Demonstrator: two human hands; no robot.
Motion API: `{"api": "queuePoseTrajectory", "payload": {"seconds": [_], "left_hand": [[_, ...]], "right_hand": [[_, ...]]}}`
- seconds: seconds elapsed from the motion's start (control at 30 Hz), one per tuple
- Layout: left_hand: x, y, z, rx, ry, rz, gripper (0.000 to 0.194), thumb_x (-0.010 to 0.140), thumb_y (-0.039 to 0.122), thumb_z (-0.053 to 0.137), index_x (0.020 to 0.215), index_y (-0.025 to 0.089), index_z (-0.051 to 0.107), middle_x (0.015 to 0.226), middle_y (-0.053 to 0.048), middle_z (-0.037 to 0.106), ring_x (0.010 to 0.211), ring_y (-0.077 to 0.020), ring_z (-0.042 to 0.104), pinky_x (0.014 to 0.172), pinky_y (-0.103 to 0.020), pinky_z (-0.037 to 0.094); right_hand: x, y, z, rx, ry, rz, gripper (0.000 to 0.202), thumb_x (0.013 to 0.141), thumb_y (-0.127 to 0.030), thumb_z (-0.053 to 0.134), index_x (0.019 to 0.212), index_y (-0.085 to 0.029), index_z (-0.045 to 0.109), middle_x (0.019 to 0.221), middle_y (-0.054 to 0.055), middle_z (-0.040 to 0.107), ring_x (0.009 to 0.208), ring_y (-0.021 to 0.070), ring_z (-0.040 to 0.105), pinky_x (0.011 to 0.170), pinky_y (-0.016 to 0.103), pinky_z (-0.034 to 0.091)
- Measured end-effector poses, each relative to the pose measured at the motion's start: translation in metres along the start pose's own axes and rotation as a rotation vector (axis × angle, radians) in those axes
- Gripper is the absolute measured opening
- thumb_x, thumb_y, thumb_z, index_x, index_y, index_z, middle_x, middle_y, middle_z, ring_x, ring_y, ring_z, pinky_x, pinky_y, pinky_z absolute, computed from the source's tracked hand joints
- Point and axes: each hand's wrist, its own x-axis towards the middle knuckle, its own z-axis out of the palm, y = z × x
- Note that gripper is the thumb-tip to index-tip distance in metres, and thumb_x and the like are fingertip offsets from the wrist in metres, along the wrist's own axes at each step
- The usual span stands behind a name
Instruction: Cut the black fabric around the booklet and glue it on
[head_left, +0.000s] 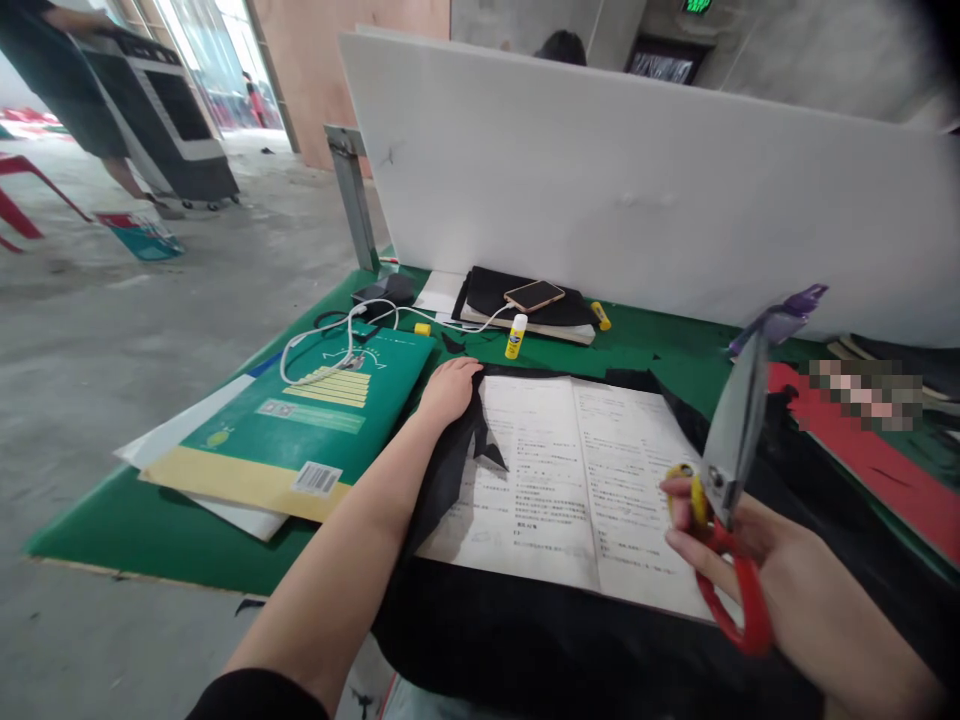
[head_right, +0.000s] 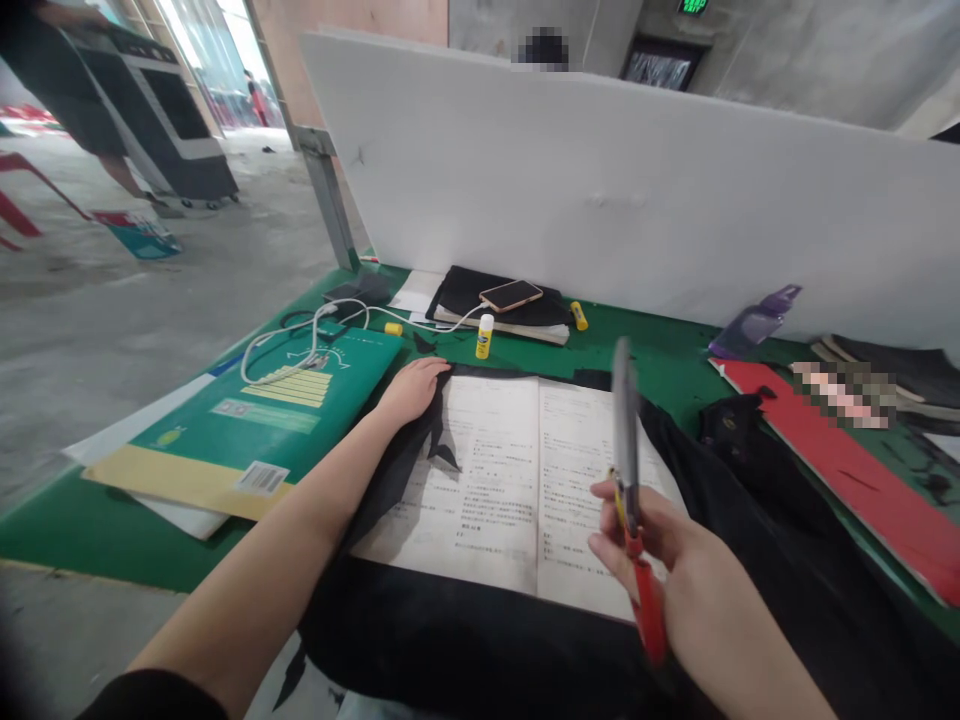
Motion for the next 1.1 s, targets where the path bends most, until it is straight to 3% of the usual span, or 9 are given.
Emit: {"api": "queuePoseTrajectory", "payload": {"seconds": [0.07, 0.27, 0.53, 0.67, 0.77, 0.87, 0.97, 1.03, 1.1], "left_hand": [[-0.001, 0.0, 0.0, -0.004, 0.005, 0.004, 0.04, 0.087, 0.008, 0.036, 0.119, 0.016, 0.06, 0.129, -0.007, 0.058, 0.121, -0.019, 0.05, 0.106, -0.036, 0.037], [-0.001, 0.0, -0.001, -0.008, 0.004, -0.001, 0.041, 0.087, 0.008, 0.037, 0.119, 0.017, 0.06, 0.13, -0.006, 0.058, 0.122, -0.019, 0.049, 0.107, -0.036, 0.037], [0.0, -0.002, 0.002, -0.019, 0.003, -0.02, 0.042, 0.086, 0.008, 0.037, 0.119, 0.019, 0.061, 0.129, -0.005, 0.058, 0.121, -0.0193, 0.05, 0.106, -0.037, 0.038], [0.0, -0.001, 0.001, -0.018, 0.005, -0.016, 0.042, 0.087, 0.008, 0.036, 0.119, 0.018, 0.061, 0.129, -0.006, 0.058, 0.121, -0.0192, 0.05, 0.106, -0.037, 0.037], [-0.001, 0.0, -0.001, -0.017, 0.006, -0.015, 0.042, 0.086, 0.008, 0.037, 0.118, 0.019, 0.061, 0.129, -0.006, 0.059, 0.121, -0.0191, 0.05, 0.106, -0.037, 0.037], [-0.001, 0.001, -0.002, -0.019, 0.001, -0.016, 0.041, 0.086, 0.008, 0.037, 0.118, 0.019, 0.061, 0.129, -0.005, 0.058, 0.121, -0.0189, 0.05, 0.106, -0.037, 0.038], [-0.002, 0.001, -0.002, -0.021, 0.003, -0.018, 0.041, 0.087, 0.009, 0.037, 0.118, 0.019, 0.061, 0.129, -0.005, 0.059, 0.121, -0.0189, 0.05, 0.106, -0.037, 0.038], [-0.002, 0.001, -0.002, -0.019, 0.005, -0.019, 0.041, 0.087, 0.009, 0.037, 0.118, 0.019, 0.061, 0.129, -0.005, 0.059, 0.121, -0.0191, 0.05, 0.106, -0.037, 0.038], [-0.001, 0.002, -0.002, -0.013, 0.007, -0.017, 0.041, 0.087, 0.009, 0.037, 0.118, 0.019, 0.061, 0.129, -0.006, 0.058, 0.121, -0.0191, 0.05, 0.106, -0.036, 0.037]], "right_hand": [[0.005, 0.012, -0.005, -0.173, 0.108, -0.019, 0.044, 0.066, -0.042, 0.071, 0.104, -0.022, 0.062, 0.099, 0.009, 0.068, 0.084, 0.0246, 0.066, 0.07, 0.033, 0.053], [0.021, 0.036, -0.001, -0.345, 0.279, -0.049, 0.051, 0.063, -0.038, 0.069, 0.11, -0.023, 0.061, 0.105, 0.01, 0.068, 0.092, 0.0301, 0.067, 0.078, 0.039, 0.052], [0.042, 0.05, -0.001, -0.26, 0.183, -0.07, 0.05, 0.064, -0.048, 0.068, 0.102, -0.02, 0.054, 0.091, 0.008, 0.065, 0.082, 0.0241, 0.066, 0.073, 0.036, 0.052], [0.045, 0.044, 0.001, -0.472, 0.261, -0.175, 0.047, 0.064, -0.051, 0.065, 0.094, -0.019, 0.05, 0.086, 0.009, 0.059, 0.078, 0.0251, 0.061, 0.068, 0.038, 0.048], [0.049, 0.042, 0.005, -0.671, 0.346, -0.273, 0.055, 0.059, -0.055, 0.065, 0.095, -0.018, 0.049, 0.088, 0.012, 0.056, 0.086, 0.0312, 0.055, 0.073, 0.044, 0.045], [0.053, 0.045, 0.005, -0.777, 0.346, -0.337, 0.057, 0.059, -0.054, 0.064, 0.1, -0.017, 0.05, 0.093, 0.013, 0.056, 0.092, 0.0344, 0.052, 0.077, 0.048, 0.042], [0.052, 0.043, 0.003, -0.691, 0.354, -0.307, 0.055, 0.061, -0.052, 0.064, 0.101, -0.017, 0.05, 0.091, 0.011, 0.056, 0.089, 0.0312, 0.053, 0.076, 0.045, 0.043], [0.048, 0.035, 0.002, -0.517, 0.342, -0.216, 0.055, 0.06, -0.05, 0.067, 0.101, -0.018, 0.051, 0.09, 0.009, 0.056, 0.085, 0.0276, 0.055, 0.074, 0.041, 0.045], [0.04, 0.022, 0.005, -0.262, 0.241, -0.124, 0.054, 0.059, -0.048, 0.071, 0.101, -0.02, 0.051, 0.084, 0.005, 0.056, 0.079, 0.0236, 0.057, 0.07, 0.037, 0.046]]}}
